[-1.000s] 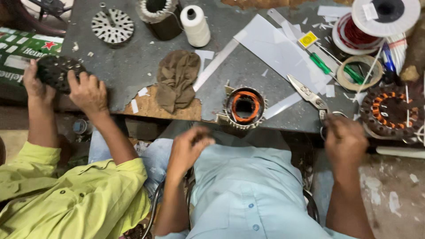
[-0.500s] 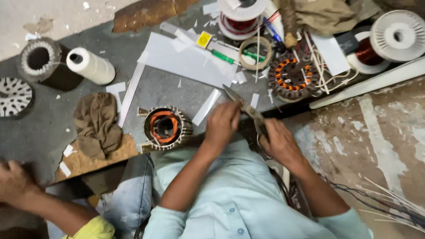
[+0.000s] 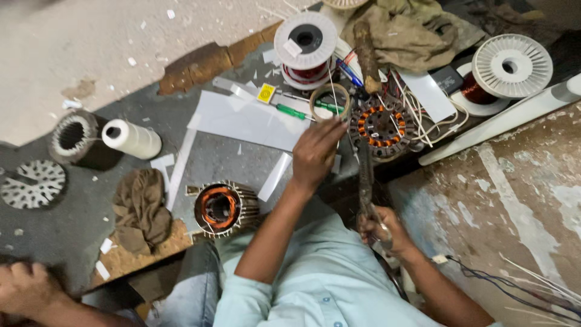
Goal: The person assembles a cylindrical electrical component by inserting white plastic strips into slots around a copper-wound core. They use scissors to trim the strips and a screwdriver to adjust the assembly. A second person works on a similar component nearby.
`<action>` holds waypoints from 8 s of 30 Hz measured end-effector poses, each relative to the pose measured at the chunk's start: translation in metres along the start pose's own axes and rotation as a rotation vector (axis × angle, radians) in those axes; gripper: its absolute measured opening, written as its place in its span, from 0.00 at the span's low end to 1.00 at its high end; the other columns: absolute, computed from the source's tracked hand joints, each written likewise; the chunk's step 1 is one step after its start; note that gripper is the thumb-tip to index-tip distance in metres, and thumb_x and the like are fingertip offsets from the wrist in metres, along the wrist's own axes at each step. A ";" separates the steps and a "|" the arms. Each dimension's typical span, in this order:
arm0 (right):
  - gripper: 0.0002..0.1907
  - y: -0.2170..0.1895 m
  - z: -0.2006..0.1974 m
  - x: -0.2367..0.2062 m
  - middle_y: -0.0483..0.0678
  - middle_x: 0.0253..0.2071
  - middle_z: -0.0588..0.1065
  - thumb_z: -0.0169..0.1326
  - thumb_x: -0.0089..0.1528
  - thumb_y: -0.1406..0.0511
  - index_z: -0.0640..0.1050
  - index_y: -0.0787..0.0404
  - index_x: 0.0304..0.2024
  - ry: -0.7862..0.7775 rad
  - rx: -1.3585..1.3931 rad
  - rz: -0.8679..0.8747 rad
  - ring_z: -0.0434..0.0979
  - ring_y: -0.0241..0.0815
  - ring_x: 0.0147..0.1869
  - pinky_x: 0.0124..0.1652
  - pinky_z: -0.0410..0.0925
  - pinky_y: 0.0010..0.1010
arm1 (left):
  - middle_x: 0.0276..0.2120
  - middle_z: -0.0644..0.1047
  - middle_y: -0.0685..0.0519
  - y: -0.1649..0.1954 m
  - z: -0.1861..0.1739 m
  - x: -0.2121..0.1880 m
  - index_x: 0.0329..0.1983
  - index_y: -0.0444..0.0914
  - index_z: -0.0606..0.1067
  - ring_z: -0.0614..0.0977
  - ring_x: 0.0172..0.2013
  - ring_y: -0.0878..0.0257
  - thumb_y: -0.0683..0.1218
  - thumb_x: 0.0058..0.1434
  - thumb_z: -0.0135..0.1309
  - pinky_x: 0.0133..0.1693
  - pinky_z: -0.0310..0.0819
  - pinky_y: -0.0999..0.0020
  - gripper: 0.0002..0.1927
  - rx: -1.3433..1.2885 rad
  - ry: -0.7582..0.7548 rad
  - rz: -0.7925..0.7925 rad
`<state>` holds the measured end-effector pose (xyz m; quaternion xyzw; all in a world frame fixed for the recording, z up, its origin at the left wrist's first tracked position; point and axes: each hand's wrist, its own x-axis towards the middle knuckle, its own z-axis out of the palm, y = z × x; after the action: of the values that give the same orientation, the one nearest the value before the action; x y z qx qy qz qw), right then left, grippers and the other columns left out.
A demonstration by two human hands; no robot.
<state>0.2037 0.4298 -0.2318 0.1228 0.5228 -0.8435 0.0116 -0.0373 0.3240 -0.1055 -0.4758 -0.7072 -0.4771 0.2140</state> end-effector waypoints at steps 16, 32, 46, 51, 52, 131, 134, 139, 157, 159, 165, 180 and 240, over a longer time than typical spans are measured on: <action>0.15 -0.058 0.025 0.085 0.42 0.27 0.69 0.61 0.60 0.57 0.72 0.59 0.31 -0.161 -0.084 -0.105 0.72 0.34 0.28 0.26 0.70 0.26 | 0.49 0.81 0.42 -0.019 0.003 0.007 0.55 0.30 0.73 0.84 0.47 0.58 0.40 0.70 0.54 0.53 0.79 0.64 0.13 -0.964 0.434 -0.671; 0.05 -0.049 0.020 0.088 0.43 0.28 0.74 0.54 0.54 0.70 0.74 0.63 0.33 -0.030 -0.228 -0.059 0.71 0.32 0.21 0.20 0.67 0.24 | 0.44 0.82 0.43 -0.030 0.009 0.012 0.52 0.28 0.74 0.84 0.44 0.59 0.39 0.69 0.56 0.50 0.80 0.65 0.12 -1.078 0.497 -0.841; 0.14 -0.093 0.008 0.007 0.51 0.32 0.80 0.66 0.56 0.69 0.80 0.66 0.42 0.194 0.031 -0.522 0.82 0.42 0.35 0.36 0.76 0.33 | 0.49 0.82 0.48 0.093 -0.099 -0.079 0.51 0.38 0.79 0.83 0.52 0.51 0.38 0.58 0.54 0.57 0.78 0.57 0.17 -0.359 -0.523 0.039; 0.19 -0.105 0.022 0.014 0.51 0.41 0.79 0.68 0.55 0.71 0.77 0.68 0.47 0.297 -0.782 -0.368 0.78 0.37 0.44 0.43 0.71 0.27 | 0.46 0.81 0.48 0.113 -0.164 -0.063 0.50 0.35 0.79 0.84 0.48 0.52 0.38 0.58 0.56 0.54 0.79 0.59 0.16 -0.339 -0.555 0.042; 0.17 -0.099 0.029 0.022 0.51 0.40 0.78 0.67 0.56 0.70 0.77 0.67 0.45 0.236 -0.700 -0.329 0.79 0.37 0.42 0.42 0.72 0.27 | 0.46 0.81 0.48 0.120 -0.179 -0.055 0.51 0.35 0.79 0.84 0.47 0.53 0.37 0.59 0.57 0.54 0.80 0.60 0.16 -0.328 -0.564 0.053; 0.08 -0.092 0.289 0.165 0.47 0.36 0.80 0.61 0.64 0.71 0.82 0.70 0.45 -0.107 -0.243 -0.388 0.77 0.31 0.37 0.38 0.71 0.22 | 0.38 0.84 0.49 0.008 -0.337 -0.001 0.40 0.36 0.82 0.86 0.38 0.57 0.43 0.62 0.61 0.40 0.81 0.64 0.06 0.046 -0.012 -0.436; 0.07 -0.095 0.292 0.162 0.46 0.35 0.80 0.61 0.64 0.71 0.81 0.69 0.44 -0.095 -0.270 -0.428 0.78 0.30 0.36 0.38 0.72 0.21 | 0.37 0.83 0.50 -0.010 -0.366 -0.003 0.40 0.35 0.83 0.79 0.33 0.63 0.40 0.65 0.61 0.36 0.72 0.65 0.04 -0.201 0.312 -0.658; 0.06 -0.117 0.310 0.159 0.43 0.34 0.79 0.61 0.64 0.72 0.82 0.67 0.44 -0.102 -0.250 -0.490 0.73 0.28 0.35 0.37 0.67 0.19 | 0.39 0.84 0.49 -0.025 -0.342 -0.021 0.43 0.33 0.82 0.85 0.41 0.63 0.39 0.63 0.60 0.47 0.83 0.69 0.07 -0.437 0.486 -0.718; 0.02 -0.139 0.330 0.143 0.43 0.30 0.74 0.63 0.63 0.72 0.83 0.66 0.38 0.071 -0.683 -0.873 0.67 0.27 0.29 0.29 0.60 0.21 | 0.48 0.80 0.44 -0.009 -0.322 -0.023 0.56 0.31 0.72 0.84 0.48 0.58 0.42 0.74 0.48 0.53 0.82 0.62 0.12 -0.917 0.445 -0.746; 0.02 -0.138 0.330 0.142 0.43 0.30 0.74 0.63 0.64 0.72 0.83 0.67 0.38 0.074 -0.689 -0.888 0.68 0.28 0.30 0.29 0.60 0.21 | 0.48 0.80 0.44 -0.008 -0.321 -0.024 0.56 0.30 0.72 0.84 0.49 0.58 0.42 0.74 0.48 0.53 0.82 0.62 0.12 -0.912 0.442 -0.749; 0.02 -0.136 0.329 0.145 0.43 0.31 0.74 0.63 0.63 0.72 0.82 0.66 0.37 0.090 -0.690 -0.880 0.68 0.27 0.30 0.30 0.61 0.20 | 0.49 0.80 0.43 -0.006 -0.322 -0.024 0.57 0.30 0.72 0.84 0.50 0.57 0.42 0.74 0.48 0.54 0.82 0.62 0.13 -0.920 0.411 -0.722; 0.12 -0.138 0.329 0.143 0.55 0.43 0.81 0.62 0.61 0.72 0.81 0.72 0.47 -0.009 -0.662 -0.906 0.82 0.40 0.46 0.46 0.73 0.27 | 0.38 0.84 0.51 -0.019 -0.318 -0.028 0.44 0.32 0.83 0.82 0.38 0.66 0.40 0.61 0.63 0.42 0.77 0.70 0.10 -0.687 0.288 -0.806; 0.10 -0.124 0.237 0.147 0.54 0.46 0.81 0.61 0.65 0.66 0.84 0.63 0.48 0.003 -1.121 -0.651 0.81 0.50 0.49 0.49 0.72 0.36 | 0.37 0.86 0.51 -0.047 -0.308 -0.021 0.44 0.41 0.84 0.88 0.37 0.61 0.45 0.58 0.63 0.41 0.80 0.66 0.10 -0.103 -0.534 -0.625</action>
<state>-0.0032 0.2929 -0.0544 -0.0653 0.8943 -0.4030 -0.1831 -0.1157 0.0392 -0.0046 -0.3554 -0.8236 -0.4137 -0.1560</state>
